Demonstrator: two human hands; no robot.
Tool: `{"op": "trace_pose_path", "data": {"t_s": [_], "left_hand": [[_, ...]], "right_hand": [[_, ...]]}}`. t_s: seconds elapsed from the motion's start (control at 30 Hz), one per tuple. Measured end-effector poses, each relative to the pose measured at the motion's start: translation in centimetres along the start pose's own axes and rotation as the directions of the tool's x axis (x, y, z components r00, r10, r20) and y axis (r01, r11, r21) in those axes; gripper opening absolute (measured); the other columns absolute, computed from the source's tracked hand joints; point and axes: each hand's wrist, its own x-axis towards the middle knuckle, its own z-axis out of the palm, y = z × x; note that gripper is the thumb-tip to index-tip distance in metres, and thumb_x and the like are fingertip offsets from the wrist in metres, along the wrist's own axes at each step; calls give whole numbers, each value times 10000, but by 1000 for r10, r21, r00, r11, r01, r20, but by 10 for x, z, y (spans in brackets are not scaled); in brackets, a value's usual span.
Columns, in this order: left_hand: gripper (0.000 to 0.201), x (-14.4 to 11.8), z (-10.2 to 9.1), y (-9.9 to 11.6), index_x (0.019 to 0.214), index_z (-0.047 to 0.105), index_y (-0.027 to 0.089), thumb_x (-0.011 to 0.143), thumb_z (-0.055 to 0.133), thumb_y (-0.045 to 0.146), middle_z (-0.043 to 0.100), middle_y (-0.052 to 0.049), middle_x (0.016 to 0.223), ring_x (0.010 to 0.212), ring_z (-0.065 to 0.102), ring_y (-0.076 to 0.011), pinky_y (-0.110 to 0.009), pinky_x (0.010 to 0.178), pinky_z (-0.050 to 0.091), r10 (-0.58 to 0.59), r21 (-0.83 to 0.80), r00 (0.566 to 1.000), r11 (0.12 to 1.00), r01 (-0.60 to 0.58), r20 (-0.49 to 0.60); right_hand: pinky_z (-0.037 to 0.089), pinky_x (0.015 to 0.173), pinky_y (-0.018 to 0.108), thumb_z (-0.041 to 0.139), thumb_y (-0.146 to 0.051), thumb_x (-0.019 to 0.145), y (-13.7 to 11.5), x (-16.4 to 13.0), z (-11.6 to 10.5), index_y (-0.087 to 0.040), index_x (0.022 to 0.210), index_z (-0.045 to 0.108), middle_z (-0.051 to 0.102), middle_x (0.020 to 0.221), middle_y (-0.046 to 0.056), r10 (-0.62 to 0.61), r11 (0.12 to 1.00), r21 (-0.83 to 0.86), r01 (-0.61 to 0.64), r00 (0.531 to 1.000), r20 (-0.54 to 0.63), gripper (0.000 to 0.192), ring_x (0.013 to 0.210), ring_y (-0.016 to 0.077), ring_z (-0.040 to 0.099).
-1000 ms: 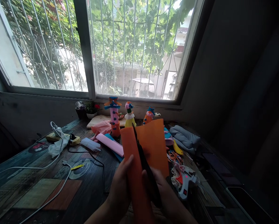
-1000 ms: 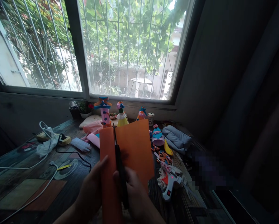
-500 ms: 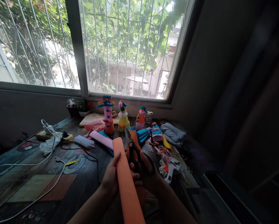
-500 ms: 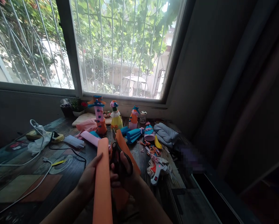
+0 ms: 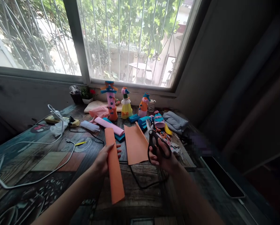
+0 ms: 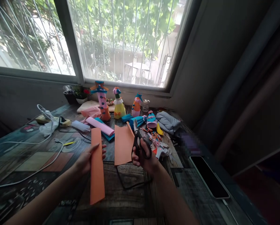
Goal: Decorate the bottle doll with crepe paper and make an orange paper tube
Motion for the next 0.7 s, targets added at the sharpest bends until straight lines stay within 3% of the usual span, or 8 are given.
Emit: {"op": "trace_pose_path", "data": {"t_s": [0.1, 0.2, 0.33, 0.43, 0.53, 0.7], "left_hand": [[208, 2, -9, -8, 885, 520, 143, 721, 627, 72, 649, -44, 705, 483, 611, -151, -238, 419, 506, 15, 121, 999, 992, -18, 29], [309, 4, -10, -18, 901, 476, 178, 672, 647, 62, 645, -27, 716, 511, 627, -174, -245, 416, 499, 41, 221, 997, 974, -55, 67], [256, 5, -4, -28, 883, 508, 165, 684, 665, 125, 621, -14, 619, 526, 636, -207, -294, 502, 522, 49, 358, 986, 928, -105, 162], [258, 6, 2, -34, 886, 573, 144, 668, 708, 172, 655, -49, 727, 727, 666, -238, -300, 684, 526, 94, 434, 965, 879, -196, 244], [416, 13, 7, -40, 1013, 580, 136, 633, 738, 202, 674, -76, 864, 912, 642, -275, -308, 803, 489, 158, 503, 946, 815, -286, 281], [584, 35, 2, -46, 1113, 566, 168, 572, 758, 275, 671, -65, 848, 927, 625, -347, -436, 880, 439, 250, 628, 938, 697, -347, 241]], "right_hand": [[326, 472, 259, 405, -689, 762, 21, 3, -4, -208, 723, 456, 445, 544, -39, 0, 960, -277, -49, 985, -173, 485, 455, 128, 436], [393, 595, 307, 595, -510, 729, 42, 6, -1, -191, 675, 508, 580, 655, 50, -93, 823, -556, -112, 940, -327, 335, 671, 224, 586], [406, 704, 366, 600, -345, 757, 60, 5, 11, -151, 800, 610, 666, 766, 133, -177, 620, -759, -199, 907, -382, 199, 823, 314, 632], [413, 713, 368, 537, -277, 805, 66, 4, 19, -132, 882, 636, 680, 845, 157, -229, 530, -824, -203, 901, -369, 191, 824, 309, 643], [419, 708, 376, 509, -247, 822, 68, 2, 21, -119, 903, 648, 662, 902, 172, -295, 505, -849, -155, 894, -338, 206, 809, 307, 637], [413, 815, 357, 457, -248, 861, 73, -3, 11, -152, 856, 635, 643, 895, 118, -425, 567, -823, 17, 863, -275, 202, 899, 265, 589]]}}
